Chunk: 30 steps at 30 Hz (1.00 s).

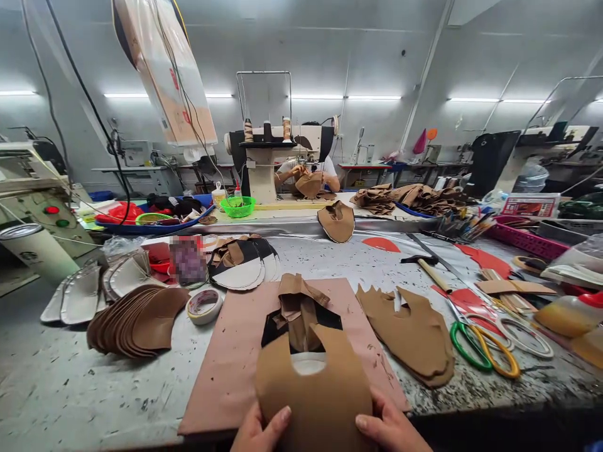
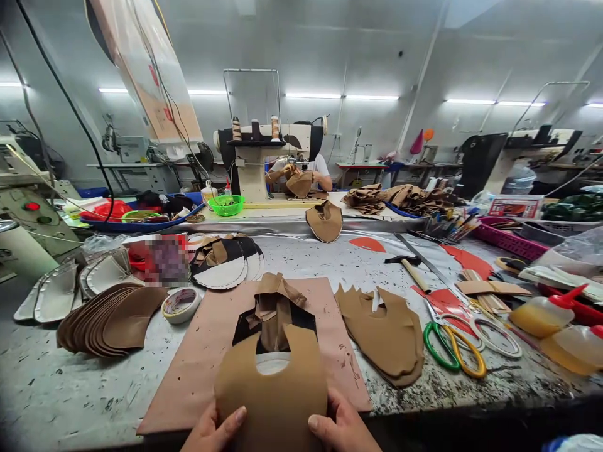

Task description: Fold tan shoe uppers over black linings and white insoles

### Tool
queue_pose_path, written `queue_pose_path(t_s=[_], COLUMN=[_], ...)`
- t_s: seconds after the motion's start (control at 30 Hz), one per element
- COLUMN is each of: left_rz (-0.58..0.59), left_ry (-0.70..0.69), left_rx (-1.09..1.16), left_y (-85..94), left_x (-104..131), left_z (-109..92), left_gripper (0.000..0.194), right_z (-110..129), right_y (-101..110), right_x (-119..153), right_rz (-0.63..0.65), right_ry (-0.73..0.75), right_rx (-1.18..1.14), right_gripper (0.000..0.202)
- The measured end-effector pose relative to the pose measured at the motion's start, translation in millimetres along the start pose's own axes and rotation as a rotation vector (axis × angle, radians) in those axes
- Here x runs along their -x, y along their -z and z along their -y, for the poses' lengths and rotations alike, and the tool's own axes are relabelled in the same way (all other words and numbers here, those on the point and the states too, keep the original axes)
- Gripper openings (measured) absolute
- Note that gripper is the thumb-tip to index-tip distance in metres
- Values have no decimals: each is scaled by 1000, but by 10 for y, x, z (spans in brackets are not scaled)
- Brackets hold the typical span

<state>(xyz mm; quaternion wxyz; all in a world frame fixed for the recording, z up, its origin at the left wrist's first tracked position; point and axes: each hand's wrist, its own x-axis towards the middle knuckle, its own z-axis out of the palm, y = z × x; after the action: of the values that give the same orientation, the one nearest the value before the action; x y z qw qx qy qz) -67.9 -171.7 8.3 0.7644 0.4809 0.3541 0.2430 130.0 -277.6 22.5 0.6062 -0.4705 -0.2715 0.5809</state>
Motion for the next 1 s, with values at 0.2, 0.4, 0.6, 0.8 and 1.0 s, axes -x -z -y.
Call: queue_pose_path(t_s=[0.2, 0.4, 0.6, 0.8, 1.0], left_rz=[-29, -96, -136, -135, -130], left_ry=[-137, -238, -243, -214, -207], left_rx=[-336, -847, -1004, -1006, -961], left_y=[2, -13, 5, -5, -5], left_x=[-45, -321, -444, -470, -479], left_z=[-294, -615, -628, -605, -659], left_gripper=[56, 40, 33, 31, 30], right_z=[288, 384, 486, 529, 526], right_y=[15, 60, 185, 276, 257], right_x=[-49, -342, -493, -562, -552], right_rz=[-93, -159, -58, -6, -28], right_ry=[305, 384, 180, 133, 119], right_rx=[711, 1160, 1119, 1045, 1079], right_gripper=[33, 20, 14, 15, 16])
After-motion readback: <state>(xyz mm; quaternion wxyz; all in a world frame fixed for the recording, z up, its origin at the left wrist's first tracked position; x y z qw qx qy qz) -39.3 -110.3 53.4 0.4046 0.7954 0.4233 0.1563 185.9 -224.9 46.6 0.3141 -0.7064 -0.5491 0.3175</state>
